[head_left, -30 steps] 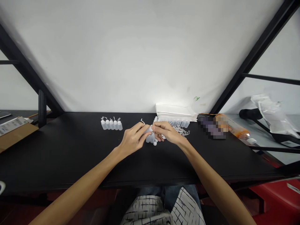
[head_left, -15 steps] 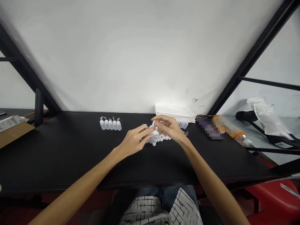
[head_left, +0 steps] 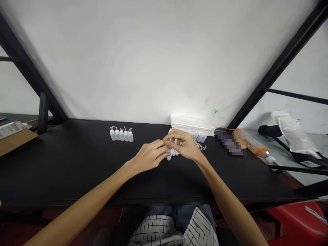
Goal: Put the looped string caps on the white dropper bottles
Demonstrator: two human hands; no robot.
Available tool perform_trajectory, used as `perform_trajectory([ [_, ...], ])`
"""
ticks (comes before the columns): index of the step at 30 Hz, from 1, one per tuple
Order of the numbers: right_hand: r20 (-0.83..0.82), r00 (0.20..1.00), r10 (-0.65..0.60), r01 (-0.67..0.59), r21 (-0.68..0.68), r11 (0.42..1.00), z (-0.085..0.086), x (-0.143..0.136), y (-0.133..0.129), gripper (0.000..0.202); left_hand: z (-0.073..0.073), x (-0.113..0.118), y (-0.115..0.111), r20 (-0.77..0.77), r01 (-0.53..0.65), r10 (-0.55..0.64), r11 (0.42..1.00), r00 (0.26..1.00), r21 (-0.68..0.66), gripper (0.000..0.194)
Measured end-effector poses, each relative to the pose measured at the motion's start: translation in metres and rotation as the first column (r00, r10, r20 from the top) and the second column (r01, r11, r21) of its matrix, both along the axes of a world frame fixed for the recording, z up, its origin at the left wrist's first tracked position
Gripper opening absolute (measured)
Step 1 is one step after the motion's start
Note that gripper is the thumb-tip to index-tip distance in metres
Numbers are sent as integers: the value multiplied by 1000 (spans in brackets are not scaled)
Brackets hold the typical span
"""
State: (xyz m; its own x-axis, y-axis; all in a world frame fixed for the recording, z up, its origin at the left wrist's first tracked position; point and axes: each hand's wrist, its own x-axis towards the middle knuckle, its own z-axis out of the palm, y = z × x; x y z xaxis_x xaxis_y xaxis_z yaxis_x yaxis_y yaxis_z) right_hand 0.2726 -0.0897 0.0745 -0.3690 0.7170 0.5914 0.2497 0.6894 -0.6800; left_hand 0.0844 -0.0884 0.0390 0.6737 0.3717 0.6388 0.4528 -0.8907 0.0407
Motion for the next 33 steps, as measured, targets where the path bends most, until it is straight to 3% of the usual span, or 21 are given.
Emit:
perform_trajectory([
  [4, -81, 993, -87, 80, -82, 993, 0, 4, 2, 8, 1, 0, 0, 50, 15, -15, 1000, 999, 15, 27],
  [10, -320, 935, -154, 106, -161, 981, 4, 15, 3, 9, 1, -2, 1, 169, -25, 32, 999, 985, -44, 41],
  [21, -402, 915, -41, -84, -287, 954, 6, 9, 0, 9, 10, -2, -3, 333, -122, 120, 992, 935, -14, 17],
  [28, -527, 847, -61, -195, -416, 888, 1, -9, -1, 13, 11, -3, -2, 307, -135, 186, 975, 933, -178, 17],
  [33, -548, 832, -82, -212, -452, 867, 3, -13, -3, 20, 8, -4, 0, 308, -102, 167, 971, 937, -215, 16],
])
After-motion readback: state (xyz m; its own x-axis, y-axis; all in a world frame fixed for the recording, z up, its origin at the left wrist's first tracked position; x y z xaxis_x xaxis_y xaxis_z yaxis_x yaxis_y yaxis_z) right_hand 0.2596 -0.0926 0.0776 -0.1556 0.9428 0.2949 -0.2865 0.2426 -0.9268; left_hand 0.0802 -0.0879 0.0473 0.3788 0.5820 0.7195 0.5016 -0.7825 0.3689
